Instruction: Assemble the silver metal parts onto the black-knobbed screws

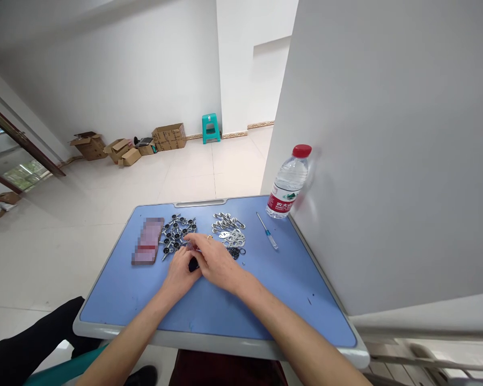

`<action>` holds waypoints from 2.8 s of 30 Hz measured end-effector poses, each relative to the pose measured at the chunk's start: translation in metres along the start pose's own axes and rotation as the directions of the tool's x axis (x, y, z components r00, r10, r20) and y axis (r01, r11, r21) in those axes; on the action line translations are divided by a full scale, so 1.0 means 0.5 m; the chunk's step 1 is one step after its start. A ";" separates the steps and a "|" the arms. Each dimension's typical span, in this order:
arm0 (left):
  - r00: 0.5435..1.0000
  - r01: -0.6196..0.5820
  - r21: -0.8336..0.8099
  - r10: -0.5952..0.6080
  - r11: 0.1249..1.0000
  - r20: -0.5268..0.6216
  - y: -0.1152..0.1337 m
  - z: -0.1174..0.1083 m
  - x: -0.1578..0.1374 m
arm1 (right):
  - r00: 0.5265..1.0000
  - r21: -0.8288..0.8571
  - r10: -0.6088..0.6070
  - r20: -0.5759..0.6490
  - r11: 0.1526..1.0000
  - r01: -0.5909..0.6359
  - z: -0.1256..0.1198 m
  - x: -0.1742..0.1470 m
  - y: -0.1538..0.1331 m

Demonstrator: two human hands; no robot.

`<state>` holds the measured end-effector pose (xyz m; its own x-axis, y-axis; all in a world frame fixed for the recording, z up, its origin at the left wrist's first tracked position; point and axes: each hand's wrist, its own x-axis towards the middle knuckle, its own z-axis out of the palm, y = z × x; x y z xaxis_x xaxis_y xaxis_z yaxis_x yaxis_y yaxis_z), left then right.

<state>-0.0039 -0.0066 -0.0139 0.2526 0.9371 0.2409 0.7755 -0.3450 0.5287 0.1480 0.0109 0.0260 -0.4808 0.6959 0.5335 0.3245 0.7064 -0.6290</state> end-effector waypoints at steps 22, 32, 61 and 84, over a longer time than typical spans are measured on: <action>1.000 -0.001 -0.014 0.001 1.000 -0.009 0.004 -0.003 -0.001 | 1.000 -0.185 -0.014 -0.014 0.983 0.011 0.008 -0.003 0.010; 1.000 0.011 0.007 -0.011 1.000 0.015 0.004 -0.004 0.001 | 0.998 -0.007 0.017 -0.065 1.000 -0.018 0.007 -0.002 0.007; 0.998 0.024 -0.067 -0.020 0.997 0.055 0.018 -0.023 -0.004 | 0.809 -0.458 0.342 0.478 0.883 -0.103 -0.053 0.014 0.000; 0.999 0.041 -0.205 -0.045 0.978 -0.016 0.015 -0.050 -0.008 | 0.717 -0.547 0.546 0.432 0.791 -0.273 -0.105 0.020 0.028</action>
<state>-0.0135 -0.0142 0.0093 0.2087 0.9506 0.2296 0.6504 -0.3103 0.6934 0.1906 0.0346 0.0523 -0.5199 0.8292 -0.2054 0.8336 0.4399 -0.3342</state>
